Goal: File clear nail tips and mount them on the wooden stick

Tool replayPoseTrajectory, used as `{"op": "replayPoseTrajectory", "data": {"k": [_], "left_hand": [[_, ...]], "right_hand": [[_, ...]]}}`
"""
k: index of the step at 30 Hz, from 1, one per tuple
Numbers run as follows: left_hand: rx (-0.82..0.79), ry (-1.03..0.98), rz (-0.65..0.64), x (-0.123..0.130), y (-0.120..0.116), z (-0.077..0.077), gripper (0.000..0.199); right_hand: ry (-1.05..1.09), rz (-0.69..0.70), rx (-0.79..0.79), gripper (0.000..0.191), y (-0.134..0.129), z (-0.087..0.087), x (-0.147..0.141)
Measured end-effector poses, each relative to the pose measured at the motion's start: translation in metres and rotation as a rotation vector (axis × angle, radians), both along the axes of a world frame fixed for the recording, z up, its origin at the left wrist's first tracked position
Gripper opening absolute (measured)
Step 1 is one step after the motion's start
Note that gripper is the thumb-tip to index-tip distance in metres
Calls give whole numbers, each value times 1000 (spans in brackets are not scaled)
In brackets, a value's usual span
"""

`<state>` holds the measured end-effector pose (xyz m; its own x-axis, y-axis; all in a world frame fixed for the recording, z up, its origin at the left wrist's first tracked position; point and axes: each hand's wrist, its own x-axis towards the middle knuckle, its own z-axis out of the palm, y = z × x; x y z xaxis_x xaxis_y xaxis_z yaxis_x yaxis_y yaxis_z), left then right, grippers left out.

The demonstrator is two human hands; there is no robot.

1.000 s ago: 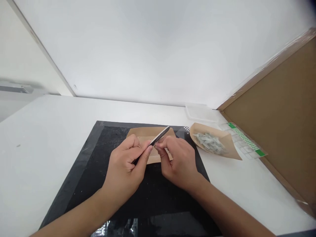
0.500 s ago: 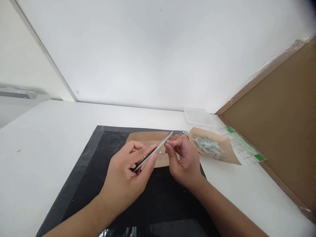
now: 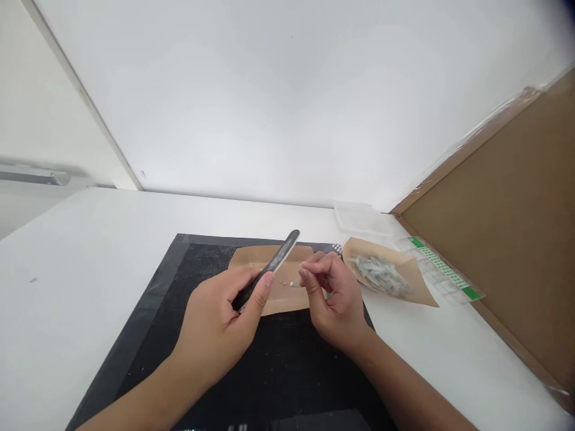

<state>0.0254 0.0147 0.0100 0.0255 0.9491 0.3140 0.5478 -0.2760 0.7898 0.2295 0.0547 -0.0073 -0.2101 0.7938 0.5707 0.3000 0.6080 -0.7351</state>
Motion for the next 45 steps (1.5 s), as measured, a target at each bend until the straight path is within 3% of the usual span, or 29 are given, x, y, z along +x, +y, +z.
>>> {"op": "replayPoseTrajectory", "data": {"k": [8,16,19,23,27,30,34,38,42,45], "left_hand": [[113,111,-47,0,3,-2,15],[154,96,-208,4,2,-8,29],[124,78,-221,5,2,-8,38],[110,54,-190,4,4,-7,44],[93,49,-177,3,3,-5,45],[97,83,-172,4,3,-6,44],[134,102,-176,4,5,-8,42],[153,128,-166,4,4,-10,41],[163,118,-178,4,0,-10,37],[175,127,-172,4,0,-9,38]], "right_hand": [[-98,11,27,11,-1,-1,1],[-340,-241,350,15,-2,1,-3],[-419,-240,414,18,-4,5,-6],[-560,-161,426,23,-4,8,-7],[-521,-227,446,24,-1,9,-7],[-599,-129,393,25,-1,10,-6],[-582,-175,361,25,-2,10,-5],[-603,-96,317,21,-3,8,-6],[-506,-212,341,23,-1,7,-6],[-564,-83,310,22,-2,8,-7]]}}
